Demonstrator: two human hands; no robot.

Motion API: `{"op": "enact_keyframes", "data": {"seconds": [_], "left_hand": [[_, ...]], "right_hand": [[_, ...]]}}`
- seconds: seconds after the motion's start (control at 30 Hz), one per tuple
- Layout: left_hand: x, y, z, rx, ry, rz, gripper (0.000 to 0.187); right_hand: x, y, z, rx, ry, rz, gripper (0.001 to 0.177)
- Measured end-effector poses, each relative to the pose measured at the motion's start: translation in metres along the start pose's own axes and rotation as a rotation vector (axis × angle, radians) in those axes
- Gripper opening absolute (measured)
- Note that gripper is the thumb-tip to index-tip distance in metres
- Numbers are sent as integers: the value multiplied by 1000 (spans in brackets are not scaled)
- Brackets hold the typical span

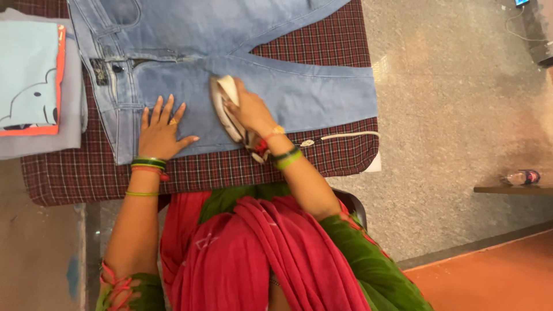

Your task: The person irons a light blue t-shirt on a checkered ironing board, smoothing the fabric with an electric iron. After finishing the t-shirt, the person picks up a pair of light blue jeans and begins ironing the legs and waist area.

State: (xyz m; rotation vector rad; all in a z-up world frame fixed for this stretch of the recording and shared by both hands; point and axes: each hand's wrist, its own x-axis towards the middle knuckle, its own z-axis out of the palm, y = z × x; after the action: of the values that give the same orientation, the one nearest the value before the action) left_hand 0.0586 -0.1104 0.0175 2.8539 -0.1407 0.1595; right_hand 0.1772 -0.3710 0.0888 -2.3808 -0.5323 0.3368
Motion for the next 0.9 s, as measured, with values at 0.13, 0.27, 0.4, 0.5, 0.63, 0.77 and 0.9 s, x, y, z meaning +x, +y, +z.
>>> {"op": "enact_keyframes", "data": {"seconds": [0.13,0.27,0.4,0.5,0.63,0.77,0.9], "left_hand": [[1,-2,1,-23,-11,1,101],[5,-3,2,-32,-49,-11,104],[7,-4,2,-25,-72,-16,106],[6,-3,0,-25,-67,-25,105],[4,0,-1,-32,-58,-41,102],[14,9,0,110,-139,-98,103],[28,42,6,108,-74,-113,106]], "right_hand": [[-46,19,-26,26,52,19,70],[-50,28,-28,-11,130,56,69],[-7,33,-15,-44,146,69,66],[43,34,-9,-60,241,6,67],[55,45,-7,-47,224,19,70],[14,57,-19,-42,197,-42,73],[-67,71,-45,-29,148,21,72]]}}
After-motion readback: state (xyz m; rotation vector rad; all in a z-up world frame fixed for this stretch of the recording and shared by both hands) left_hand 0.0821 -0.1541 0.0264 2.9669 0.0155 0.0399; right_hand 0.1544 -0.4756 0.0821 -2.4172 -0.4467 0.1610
